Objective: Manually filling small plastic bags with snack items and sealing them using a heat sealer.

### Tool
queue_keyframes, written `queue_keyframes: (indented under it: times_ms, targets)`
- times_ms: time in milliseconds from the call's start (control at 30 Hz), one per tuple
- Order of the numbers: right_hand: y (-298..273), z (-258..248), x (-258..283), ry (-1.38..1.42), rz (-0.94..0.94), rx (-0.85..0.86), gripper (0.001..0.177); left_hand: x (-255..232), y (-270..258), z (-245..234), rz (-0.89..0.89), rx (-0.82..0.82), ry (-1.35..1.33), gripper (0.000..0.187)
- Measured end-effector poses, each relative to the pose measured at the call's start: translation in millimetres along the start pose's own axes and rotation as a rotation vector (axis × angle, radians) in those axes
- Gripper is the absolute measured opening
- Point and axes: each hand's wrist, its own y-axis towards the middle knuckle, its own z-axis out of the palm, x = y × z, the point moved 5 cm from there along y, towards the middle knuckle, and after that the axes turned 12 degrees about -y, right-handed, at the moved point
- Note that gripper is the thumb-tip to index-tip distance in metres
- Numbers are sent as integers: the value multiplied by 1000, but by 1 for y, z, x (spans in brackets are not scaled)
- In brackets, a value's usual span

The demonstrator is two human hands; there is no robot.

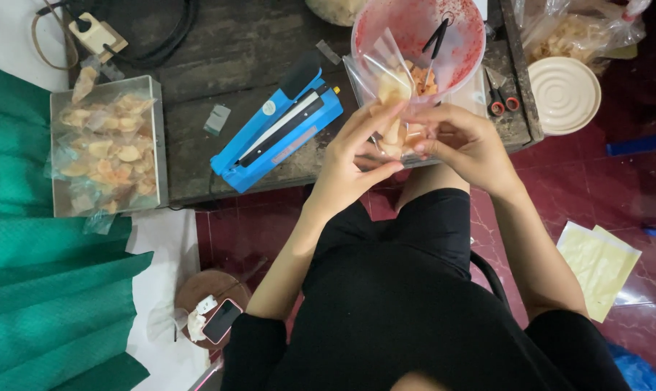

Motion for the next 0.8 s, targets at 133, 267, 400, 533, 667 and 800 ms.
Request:
queue_keyframes:
  times_ms: [133,267,400,533,667,800]
  targets:
    - [-3,-2,-17,54,-62,-1,36,7,0,-4,15,-5,5,63]
    - [-6,-3,-35,112,-60,-7,44,7,2,-8,-9,30,-21,63]
    - [-7,-16,-63,147,-90,-34,38,0,5,-11,-50,100,-38,64]
    - [-5,-15,-52,140,-69,-76,27,-2,2,-6,-56,128,-45,62]
    - [0,-11,-40,179,-16,-148,27,4,2,-3,-43,193,-26,65]
    - [0,-8,-30,175,5,-219,27,1,0,-4,-7,154,1,74]
